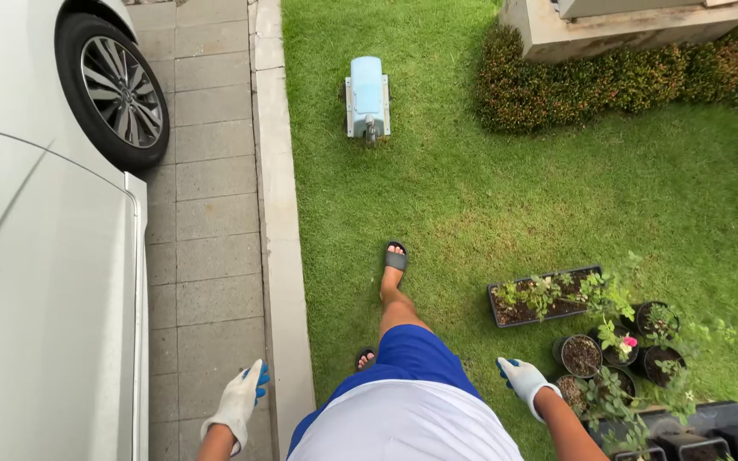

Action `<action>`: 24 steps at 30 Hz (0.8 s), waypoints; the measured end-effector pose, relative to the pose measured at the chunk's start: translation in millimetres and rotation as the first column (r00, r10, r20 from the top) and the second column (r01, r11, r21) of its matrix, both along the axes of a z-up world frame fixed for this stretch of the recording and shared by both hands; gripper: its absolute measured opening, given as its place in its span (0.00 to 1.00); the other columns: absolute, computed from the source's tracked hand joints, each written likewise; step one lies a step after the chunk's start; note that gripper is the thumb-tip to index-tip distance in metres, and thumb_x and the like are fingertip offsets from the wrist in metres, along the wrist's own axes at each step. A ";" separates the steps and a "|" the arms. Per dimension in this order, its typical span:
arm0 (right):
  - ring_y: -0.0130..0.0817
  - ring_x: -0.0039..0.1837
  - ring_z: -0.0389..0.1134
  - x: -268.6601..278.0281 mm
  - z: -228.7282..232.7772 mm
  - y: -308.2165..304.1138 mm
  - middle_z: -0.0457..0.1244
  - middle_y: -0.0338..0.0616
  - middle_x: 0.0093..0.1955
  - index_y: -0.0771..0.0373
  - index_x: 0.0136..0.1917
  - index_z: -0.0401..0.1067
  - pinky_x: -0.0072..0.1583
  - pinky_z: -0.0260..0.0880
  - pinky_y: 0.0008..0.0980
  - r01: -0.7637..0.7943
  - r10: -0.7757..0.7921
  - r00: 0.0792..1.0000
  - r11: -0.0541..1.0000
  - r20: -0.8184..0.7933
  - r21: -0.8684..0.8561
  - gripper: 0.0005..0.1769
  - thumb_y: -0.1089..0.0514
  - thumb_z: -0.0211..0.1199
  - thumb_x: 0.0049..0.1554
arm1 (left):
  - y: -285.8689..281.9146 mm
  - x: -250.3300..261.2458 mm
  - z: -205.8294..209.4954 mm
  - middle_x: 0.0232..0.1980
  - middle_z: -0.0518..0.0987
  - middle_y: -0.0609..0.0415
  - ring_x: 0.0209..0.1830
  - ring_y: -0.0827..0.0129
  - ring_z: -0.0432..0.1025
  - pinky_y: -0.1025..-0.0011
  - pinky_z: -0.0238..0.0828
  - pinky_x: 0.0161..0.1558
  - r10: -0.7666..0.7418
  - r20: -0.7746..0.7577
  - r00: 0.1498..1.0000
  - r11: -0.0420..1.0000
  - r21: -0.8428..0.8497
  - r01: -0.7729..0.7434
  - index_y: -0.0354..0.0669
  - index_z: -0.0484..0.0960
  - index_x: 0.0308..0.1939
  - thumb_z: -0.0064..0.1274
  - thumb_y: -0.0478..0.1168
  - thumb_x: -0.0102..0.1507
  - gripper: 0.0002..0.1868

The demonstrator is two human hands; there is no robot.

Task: Trimming a hedge with shears and clearing debris from grass.

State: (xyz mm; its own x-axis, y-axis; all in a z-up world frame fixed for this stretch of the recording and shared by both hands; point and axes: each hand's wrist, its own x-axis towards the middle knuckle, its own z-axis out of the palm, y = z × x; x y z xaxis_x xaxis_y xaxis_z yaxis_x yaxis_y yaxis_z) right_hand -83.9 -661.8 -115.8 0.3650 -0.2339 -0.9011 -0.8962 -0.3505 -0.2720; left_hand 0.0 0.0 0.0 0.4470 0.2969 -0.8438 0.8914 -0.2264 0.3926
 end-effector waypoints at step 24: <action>0.41 0.46 0.68 575.0 30.9 31.7 0.70 0.47 0.43 0.61 0.54 0.77 0.53 0.67 0.39 -0.247 0.266 0.954 0.958 0.136 -0.145 0.28 0.36 0.54 0.60 | 52.6 336.4 -76.0 0.62 0.84 0.49 0.55 0.54 0.79 0.57 0.71 0.60 0.086 -0.405 0.910 0.992 0.124 -0.038 0.48 0.79 0.68 0.43 0.69 0.65 0.38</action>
